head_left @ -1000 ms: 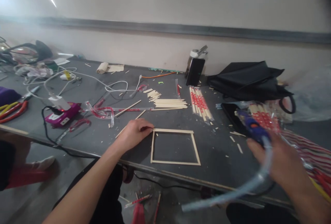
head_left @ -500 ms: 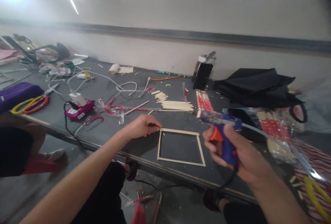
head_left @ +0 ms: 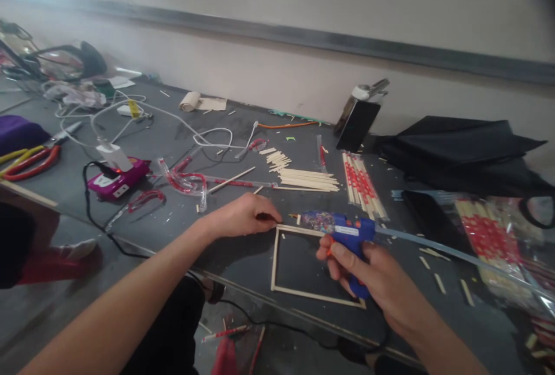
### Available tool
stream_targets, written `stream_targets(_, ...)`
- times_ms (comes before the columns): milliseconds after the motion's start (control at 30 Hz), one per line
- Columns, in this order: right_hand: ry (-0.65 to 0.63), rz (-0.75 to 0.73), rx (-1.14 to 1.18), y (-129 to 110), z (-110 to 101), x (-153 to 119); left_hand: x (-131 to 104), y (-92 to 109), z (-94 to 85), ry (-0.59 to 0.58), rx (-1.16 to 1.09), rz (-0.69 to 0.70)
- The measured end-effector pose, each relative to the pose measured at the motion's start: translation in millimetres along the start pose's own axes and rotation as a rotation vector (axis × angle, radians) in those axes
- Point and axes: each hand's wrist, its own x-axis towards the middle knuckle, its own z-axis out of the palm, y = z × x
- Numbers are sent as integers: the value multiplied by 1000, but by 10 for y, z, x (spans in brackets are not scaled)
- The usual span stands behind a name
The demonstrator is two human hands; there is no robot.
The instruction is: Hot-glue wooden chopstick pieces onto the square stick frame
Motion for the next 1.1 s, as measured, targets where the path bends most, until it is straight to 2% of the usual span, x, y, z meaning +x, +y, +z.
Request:
stream_targets(133, -9, 38, -10, -14, 6, 23, -1, -16, 12, -5, 4, 46)
stream_targets(333, -40, 31, -53, 32, 1, 13, -30, 4, 7, 22, 14, 34)
stream_targets(467, -6, 31, -52, 49, 31, -25, -42, 131, -5, 175, 79, 17)
stream_targets(567, 7, 40, -15, 72, 57, -46, -32, 269, 8, 286, 122, 99)
stream_targets(767, 23, 33, 79, 99, 73, -41, 31, 403, 111, 348, 282, 213)
stream_targets(967, 38, 48, 91, 61, 90, -54, 60, 384, 110, 371, 341, 199)
stream_targets(1100, 37, 43, 50, 99, 83, -43, 7, 232, -1, 341, 400, 124)
